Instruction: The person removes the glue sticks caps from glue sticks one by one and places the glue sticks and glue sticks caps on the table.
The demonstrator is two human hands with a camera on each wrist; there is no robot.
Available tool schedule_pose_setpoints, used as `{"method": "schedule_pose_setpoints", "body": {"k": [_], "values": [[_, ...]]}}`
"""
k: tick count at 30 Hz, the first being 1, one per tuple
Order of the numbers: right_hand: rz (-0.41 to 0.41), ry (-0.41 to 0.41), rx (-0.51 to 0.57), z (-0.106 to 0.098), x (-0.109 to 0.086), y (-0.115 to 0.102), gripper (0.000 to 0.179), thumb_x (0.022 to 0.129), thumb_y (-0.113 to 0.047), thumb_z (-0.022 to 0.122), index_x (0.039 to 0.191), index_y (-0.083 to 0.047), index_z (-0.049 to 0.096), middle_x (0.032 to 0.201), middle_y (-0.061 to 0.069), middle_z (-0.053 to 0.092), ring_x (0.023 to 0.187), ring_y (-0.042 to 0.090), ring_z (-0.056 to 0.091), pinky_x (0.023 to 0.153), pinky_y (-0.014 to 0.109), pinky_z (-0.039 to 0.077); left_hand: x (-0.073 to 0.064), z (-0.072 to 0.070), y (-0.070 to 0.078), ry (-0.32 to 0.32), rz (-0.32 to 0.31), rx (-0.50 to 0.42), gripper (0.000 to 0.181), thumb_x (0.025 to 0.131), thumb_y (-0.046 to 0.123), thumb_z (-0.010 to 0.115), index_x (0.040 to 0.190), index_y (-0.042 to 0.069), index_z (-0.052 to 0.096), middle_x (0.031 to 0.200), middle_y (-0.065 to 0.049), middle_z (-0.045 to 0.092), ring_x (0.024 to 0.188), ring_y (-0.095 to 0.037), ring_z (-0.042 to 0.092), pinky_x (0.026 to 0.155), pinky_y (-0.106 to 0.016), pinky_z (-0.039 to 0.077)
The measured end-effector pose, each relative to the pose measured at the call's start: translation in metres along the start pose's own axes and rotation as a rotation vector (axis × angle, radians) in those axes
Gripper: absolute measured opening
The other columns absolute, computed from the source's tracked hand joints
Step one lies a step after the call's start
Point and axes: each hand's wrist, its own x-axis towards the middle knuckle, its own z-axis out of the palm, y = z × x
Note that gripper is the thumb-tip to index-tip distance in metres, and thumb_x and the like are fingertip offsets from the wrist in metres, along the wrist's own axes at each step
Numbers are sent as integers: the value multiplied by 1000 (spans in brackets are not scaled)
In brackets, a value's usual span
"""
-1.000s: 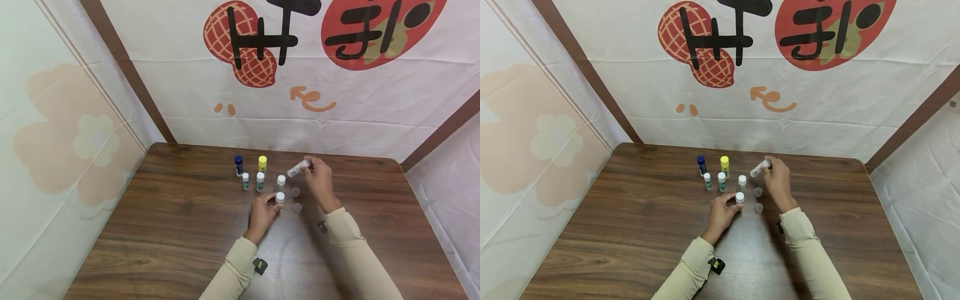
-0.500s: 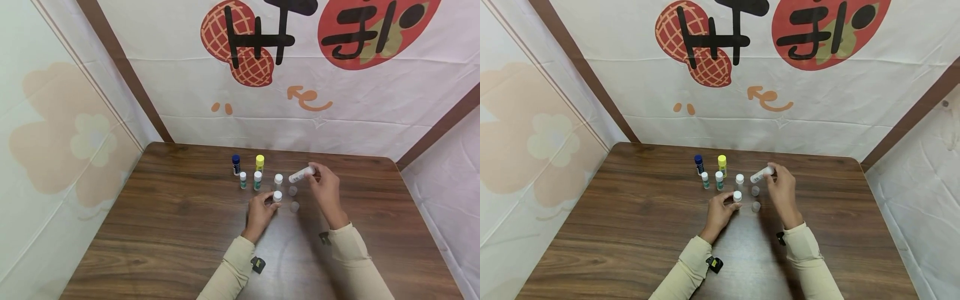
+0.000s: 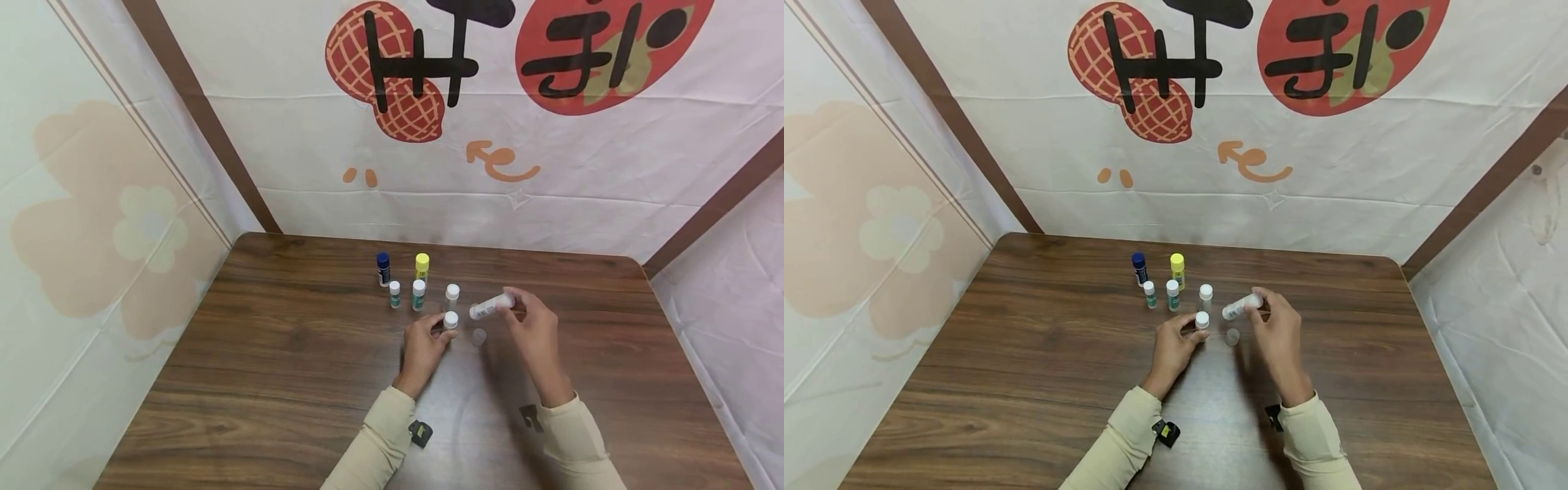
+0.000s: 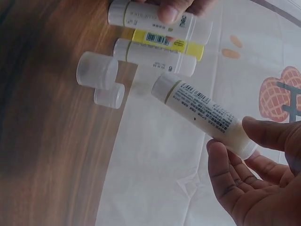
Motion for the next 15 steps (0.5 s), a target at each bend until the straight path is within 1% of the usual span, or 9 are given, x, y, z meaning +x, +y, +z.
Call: {"method": "schedule_pose_setpoints", "body": {"k": [3, 5, 8, 10, 12, 13, 15], "values": [[-3, -2, 2, 0, -7, 0, 34, 78, 0, 78, 109, 6, 67, 101, 22, 68, 81, 32, 68, 67, 44, 56, -1, 0, 1, 11, 22, 30, 33, 71, 10, 84, 102, 3, 73, 97, -11, 72, 84, -20, 70, 73, -31, 56], [0, -5, 5, 0, -10, 0, 34, 78, 1, 78, 109, 6, 67, 100, 22, 68, 80, 31, 69, 67, 42, 56, -2, 0, 2, 16, 23, 37, 33, 71, 10, 84, 102, 4, 74, 96, -10, 72, 84, -19, 70, 73, -31, 56], [15, -9, 18, 1, -15, 0, 35, 77, 1, 78, 110, 5, 67, 99, 22, 69, 79, 30, 69, 65, 31, 56, -2, -1, 3, 20, 16, 43, 32, 72, 11, 84, 101, 5, 74, 96, -9, 72, 85, -17, 70, 73, -30, 56], [28, -10, 35, 2, -18, -1, 34, 77, 2, 78, 109, 5, 67, 99, 21, 69, 79, 29, 69, 64, 21, 54, -2, 0, 3, 22, 12, 51, 32, 71, 12, 84, 101, 5, 74, 95, -8, 73, 86, -16, 69, 75, -29, 55], [35, -10, 54, 4, -21, -1, 34, 77, 3, 78, 109, 6, 67, 98, 21, 69, 79, 29, 69, 63, 14, 51, -2, 0, 3, 21, 15, 60, 32, 72, 13, 84, 101, 4, 74, 95, -8, 73, 87, -16, 69, 75, -29, 55], [37, -11, 61, 6, -22, 0, 34, 77, 3, 78, 109, 6, 67, 98, 21, 69, 78, 29, 69, 62, 13, 50, -2, 0, 3, 18, 13, 67, 32, 72, 13, 84, 101, 4, 74, 96, -8, 73, 87, -16, 69, 76, -29, 55], [36, -12, 79, 8, -25, 0, 33, 77, 4, 77, 108, 6, 67, 98, 22, 69, 78, 30, 69, 62, 14, 51, -2, 1, 3, 11, 13, 73, 33, 73, 13, 83, 103, 4, 74, 97, -9, 72, 88, -16, 69, 76, -28, 55]]}}
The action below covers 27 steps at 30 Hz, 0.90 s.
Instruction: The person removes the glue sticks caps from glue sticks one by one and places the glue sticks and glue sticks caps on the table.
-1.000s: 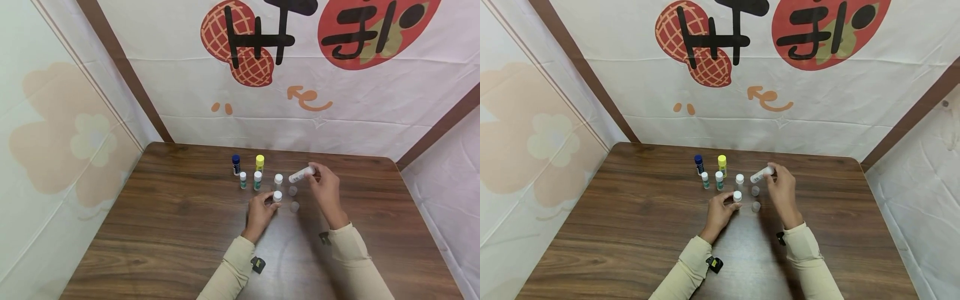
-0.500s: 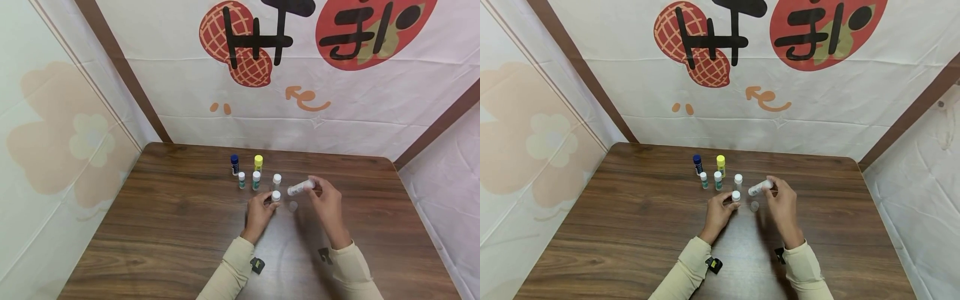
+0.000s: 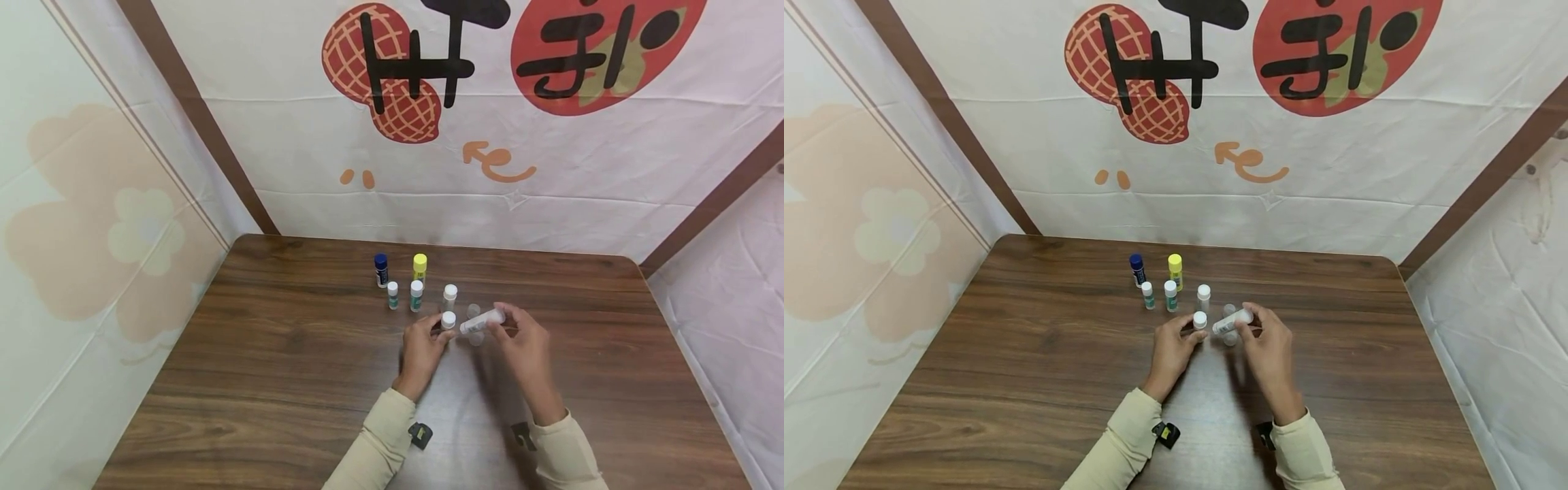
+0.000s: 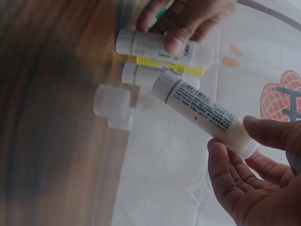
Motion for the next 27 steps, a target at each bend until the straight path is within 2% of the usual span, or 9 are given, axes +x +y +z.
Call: {"method": "schedule_pose_setpoints", "body": {"k": [5, 8, 13, 20, 23, 27], "values": [[8, -3, 21, 6, -8, 5, 33, 76, 5, 78, 107, 6, 67, 97, 21, 69, 77, 30, 69, 63, 24, 55, -4, -3, 1, -17, -48, -13, 45, 74, 14, 83, 114, 1, 69, 106, -13, 70, 92, -19, 69, 75, -26, 55], [15, -1, 23, 8, -11, 8, 33, 75, 5, 78, 107, 5, 68, 96, 20, 69, 77, 29, 69, 63, 25, 55, -8, -7, 3, -22, -66, 3, 50, 73, 16, 84, 118, 1, 67, 107, -13, 70, 90, -21, 68, 75, -30, 55], [25, -4, 16, 8, -14, 7, 33, 75, 1, 80, 106, 3, 69, 94, 17, 71, 75, 27, 69, 62, 24, 55, -14, -14, 11, -22, -63, 59, 54, 69, 24, 87, 114, 2, 69, 96, -12, 70, 80, -25, 62, 72, -38, 50], [37, -6, 38, 9, -15, 3, 31, 74, -2, 82, 102, 2, 70, 86, 14, 71, 72, 25, 69, 61, 19, 53, -22, -23, 24, -5, -91, 128, 53, 66, 31, 88, 109, 4, 71, 104, -10, 71, 95, -26, 66, 79, -41, 51], [43, -14, 75, 10, -17, 2, 31, 73, -1, 82, 100, 5, 69, 84, 17, 71, 71, 27, 68, 60, 16, 52, -25, -25, 28, 5, -81, 152, 55, 65, 32, 88, 109, 4, 71, 104, -10, 70, 95, -26, 66, 79, -41, 51], [72, -24, 84, 13, -19, 0, 30, 72, -4, 83, 97, 3, 69, 79, 14, 71, 67, 22, 67, 58, 16, 51, -30, -27, 33, 31, -4, 187, 54, 62, 30, 90, 105, 2, 72, 98, -11, 70, 89, -26, 66, 76, -40, 51]]}}
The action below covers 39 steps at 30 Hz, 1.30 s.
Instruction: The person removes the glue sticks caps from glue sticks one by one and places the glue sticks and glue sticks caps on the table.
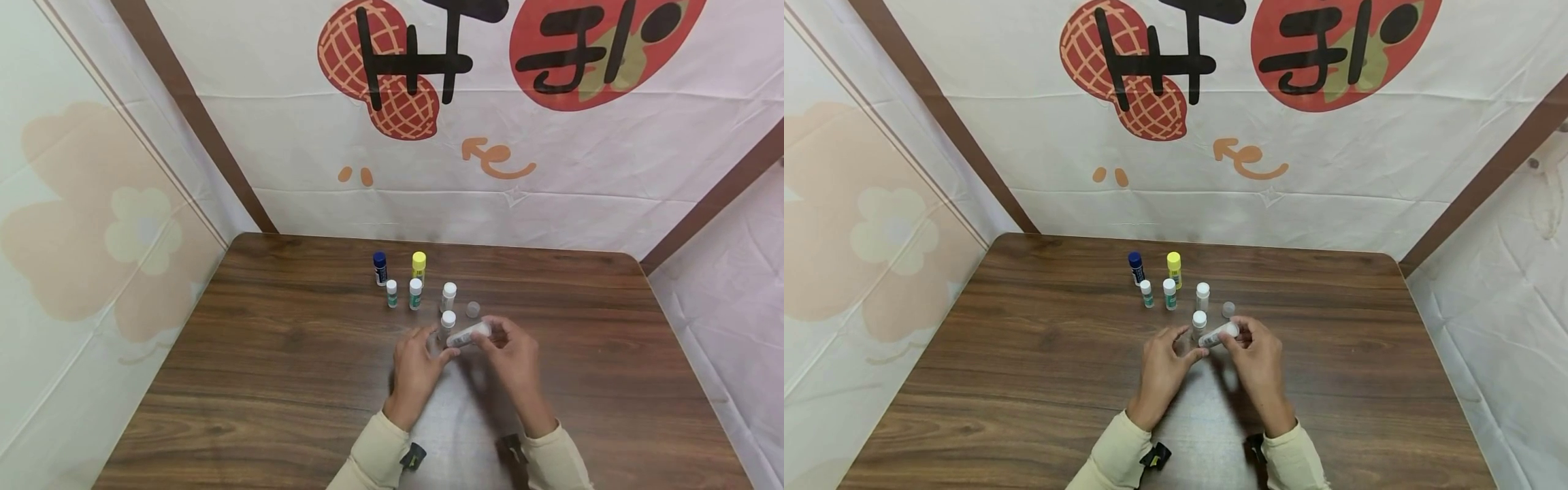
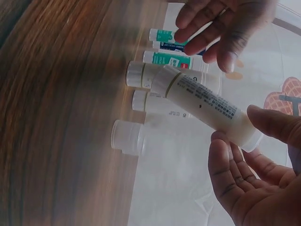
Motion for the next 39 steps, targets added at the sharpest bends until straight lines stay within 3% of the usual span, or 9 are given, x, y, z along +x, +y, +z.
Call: {"method": "schedule_pose_setpoints", "body": {"k": [7, 12, 20, 25, 33, 39], "values": [[121, -39, -24, 3, -7, -6, 27, 71, -16, 87, 89, -5, 71, 70, 5, 69, 60, 11, 62, 53, 20, 47, -5, -3, 7, 59, 191, 132, 45, 59, 29, 92, 96, 9, 74, 89, -1, 70, 79, -19, 64, 66, -35, 50], [168, -68, -7, 7, -12, -8, 32, 70, -26, 88, 83, -4, 70, 70, 4, 69, 60, 11, 62, 52, 22, 48, -7, -3, 11, 40, 234, 166, 42, 61, 32, 90, 95, 14, 75, 88, 2, 68, 80, -17, 63, 64, -34, 50], [263, -75, 41, 9, -15, -6, 39, 71, -41, 85, 74, -7, 65, 57, 3, 67, 53, 23, 67, 43, 24, 45, -13, 0, 12, 23, 281, 211, 42, 62, 20, 91, 101, 15, 73, 88, 3, 65, 78, -15, 61, 59, -31, 49], [311, -81, 89, 9, -15, -6, 43, 73, -44, 82, 75, -6, 64, 58, 4, 67, 50, 21, 66, 43, 27, 48, -14, -1, 13, 24, 320, 221, 44, 64, 18, 89, 105, 14, 72, 86, 3, 64, 74, -15, 61, 58, -30, 48], [274, -90, 146, 9, -17, -7, 32, 76, -28, 83, 76, -2, 64, 61, 7, 68, 51, 23, 66, 47, 29, 52, -14, -3, 11, 68, 356, 204, 36, 63, 15, 89, 95, 15, 73, 84, 2, 64, 74, -17, 62, 58, -33, 49], [140, -98, 64, 7, -19, -7, 28, 76, -16, 83, 93, 2, 71, 75, 9, 71, 62, 13, 64, 55, 21, 49, -15, -4, 7, 67, 321, 199, 34, 63, 16, 88, 95, 16, 74, 86, 2, 67, 77, -18, 65, 59, -34, 51]]}}
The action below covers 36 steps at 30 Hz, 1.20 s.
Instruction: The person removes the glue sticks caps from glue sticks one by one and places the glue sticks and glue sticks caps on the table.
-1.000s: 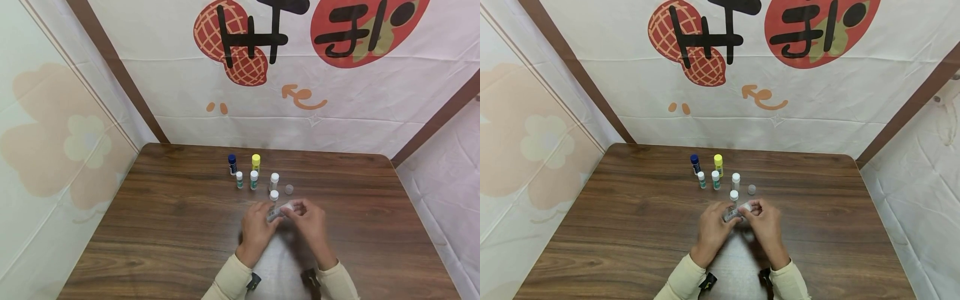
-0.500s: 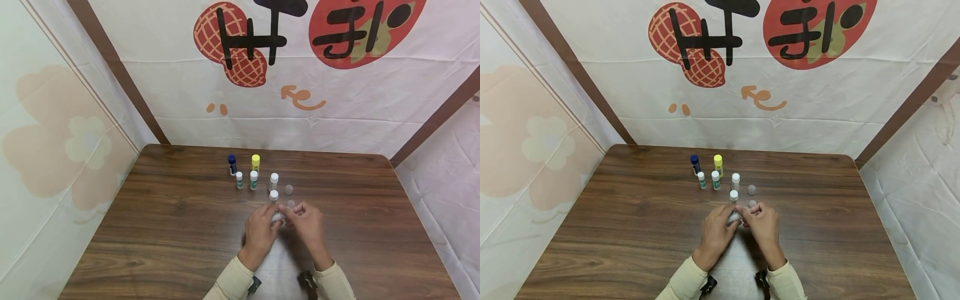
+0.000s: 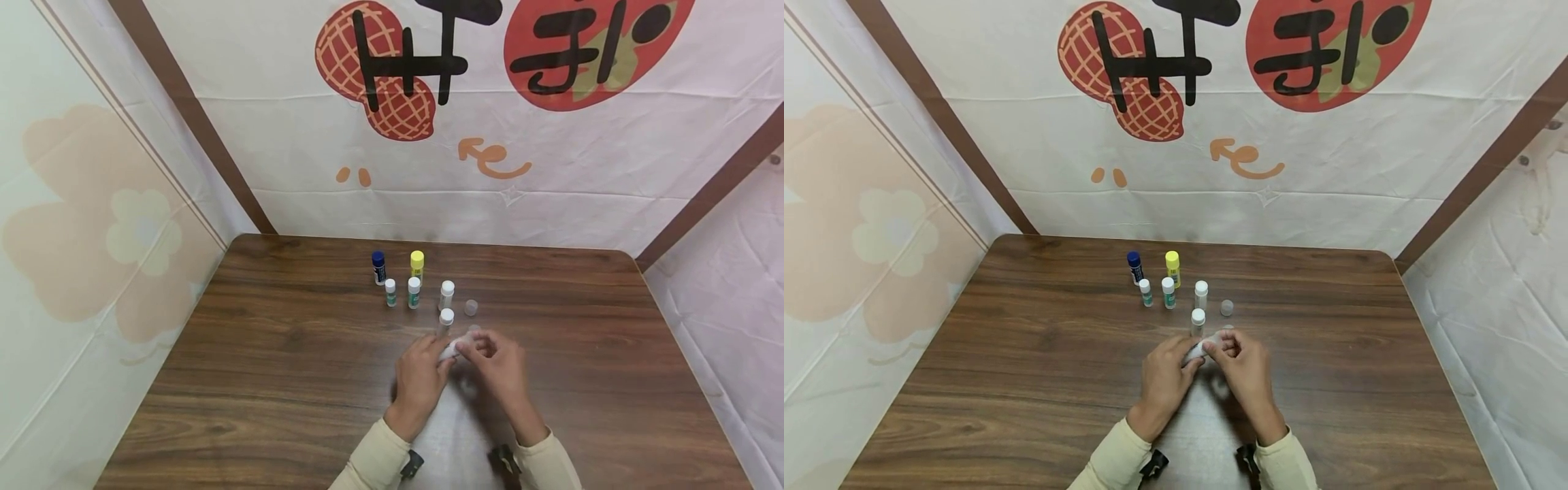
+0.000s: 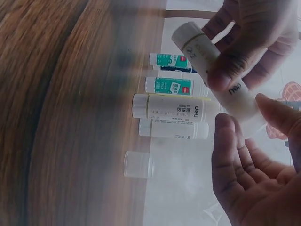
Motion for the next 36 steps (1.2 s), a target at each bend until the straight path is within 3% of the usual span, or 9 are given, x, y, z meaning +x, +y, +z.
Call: {"method": "schedule_pose_setpoints", "body": {"k": [5, 9, 12, 15, 21, 31, 36], "values": [[-101, -3, 65, -3, -1, 3, 29, 77, -5, 80, 104, 3, 71, 88, 15, 71, 70, 15, 65, 63, 23, 53, -2, 1, -3, -28, -60, -34, 35, 66, 16, 87, 98, 16, 74, 89, 3, 69, 78, -17, 66, 60, -35, 51], [-192, 45, 88, -7, 0, 8, 29, 77, 1, 78, 105, 4, 70, 93, 18, 70, 73, 17, 66, 65, 20, 53, -2, 1, -5, -30, -109, -73, 35, 67, 17, 87, 99, 16, 74, 89, 3, 70, 77, -16, 66, 60, -35, 50], [-245, 80, 45, -10, 1, 12, 30, 76, 4, 78, 105, 3, 71, 95, 18, 70, 72, 23, 67, 64, 18, 53, -2, 1, -6, -32, -155, -124, 36, 67, 17, 87, 100, 15, 74, 91, 2, 71, 78, -15, 67, 62, -35, 51], [-281, 94, -73, -11, 3, 18, 31, 74, 6, 78, 104, 3, 71, 91, 17, 68, 69, 27, 68, 61, 23, 55, -2, 1, -7, -41, -196, -177, 35, 69, 16, 87, 101, 14, 74, 94, 0, 72, 80, -16, 67, 65, -36, 51], [-282, 50, -353, -12, 6, 38, 33, 73, 1, 80, 105, 2, 72, 79, 11, 60, 68, 23, 65, 64, 39, 54, -2, 2, -8, -48, -234, -236, 35, 69, 14, 86, 102, 14, 73, 97, -1, 72, 84, -16, 67, 69, -37, 51], [-193, -81, -422, -11, 14, 47, 26, 72, -4, 80, 95, -1, 68, 81, 9, 67, 70, 22, 67, 66, 39, 52, -1, 2, -8, -53, -263, -259, 35, 68, 12, 87, 99, 12, 72, 94, -1, 72, 81, -16, 66, 69, -37, 51], [-193, -144, -475, -9, 17, 46, 17, 72, -4, 79, 84, -7, 67, 74, 4, 64, 67, 18, 62, 63, 37, 49, -1, 2, -7, -61, -272, -265, 34, 69, 12, 86, 100, 12, 72, 94, -2, 72, 82, -16, 67, 71, -37, 51]]}}
